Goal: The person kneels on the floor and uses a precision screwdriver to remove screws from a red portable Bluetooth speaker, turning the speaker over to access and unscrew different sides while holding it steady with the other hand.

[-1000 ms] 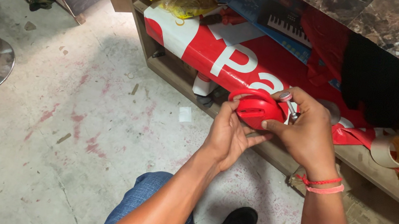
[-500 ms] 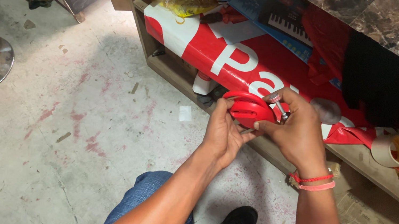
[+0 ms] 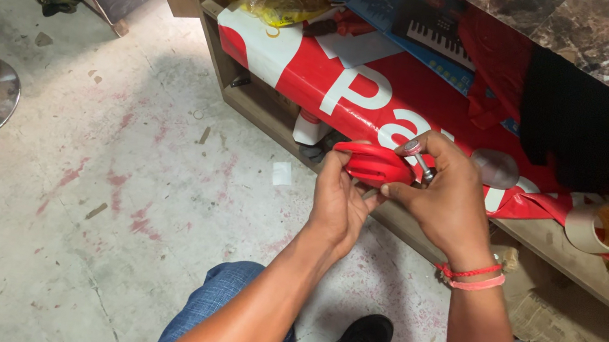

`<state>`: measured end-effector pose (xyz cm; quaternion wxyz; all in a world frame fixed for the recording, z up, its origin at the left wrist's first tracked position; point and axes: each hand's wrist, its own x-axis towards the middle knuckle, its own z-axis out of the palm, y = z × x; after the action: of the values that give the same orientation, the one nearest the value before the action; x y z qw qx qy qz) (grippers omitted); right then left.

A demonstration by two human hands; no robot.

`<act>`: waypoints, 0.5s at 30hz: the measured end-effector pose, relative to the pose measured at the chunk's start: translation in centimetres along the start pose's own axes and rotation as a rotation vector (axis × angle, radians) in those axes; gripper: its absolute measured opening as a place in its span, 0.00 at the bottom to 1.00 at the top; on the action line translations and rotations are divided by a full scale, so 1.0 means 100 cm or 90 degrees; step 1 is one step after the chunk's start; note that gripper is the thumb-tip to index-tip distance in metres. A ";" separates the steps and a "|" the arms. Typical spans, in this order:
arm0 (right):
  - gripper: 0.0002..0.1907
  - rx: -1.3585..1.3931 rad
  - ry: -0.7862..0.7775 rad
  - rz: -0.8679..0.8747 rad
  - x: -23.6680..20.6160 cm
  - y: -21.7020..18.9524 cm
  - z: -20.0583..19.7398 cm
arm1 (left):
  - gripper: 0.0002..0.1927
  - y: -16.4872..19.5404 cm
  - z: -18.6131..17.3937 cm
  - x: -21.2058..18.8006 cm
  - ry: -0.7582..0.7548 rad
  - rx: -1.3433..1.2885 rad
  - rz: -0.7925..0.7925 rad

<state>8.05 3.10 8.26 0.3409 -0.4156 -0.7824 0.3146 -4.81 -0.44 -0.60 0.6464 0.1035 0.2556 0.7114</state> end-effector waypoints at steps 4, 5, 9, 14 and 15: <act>0.24 -0.068 0.009 -0.006 0.000 -0.002 0.003 | 0.27 0.001 0.003 -0.001 -0.009 -0.020 0.013; 0.25 -0.072 0.010 -0.010 0.000 -0.002 0.003 | 0.27 0.001 0.004 -0.001 -0.007 -0.025 0.008; 0.25 -0.069 0.011 -0.035 0.000 -0.002 0.001 | 0.29 0.003 0.007 -0.004 -0.002 -0.006 -0.057; 0.25 -0.043 -0.002 -0.013 0.000 -0.003 0.004 | 0.29 0.003 0.007 -0.004 0.000 -0.022 -0.012; 0.25 -0.037 -0.005 -0.006 0.000 -0.003 0.005 | 0.29 0.002 0.006 -0.004 -0.006 -0.028 -0.004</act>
<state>7.51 2.84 8.25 0.3272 -0.4202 -0.7945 0.2917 -4.69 -0.66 0.06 0.6518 0.0918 0.2368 0.7146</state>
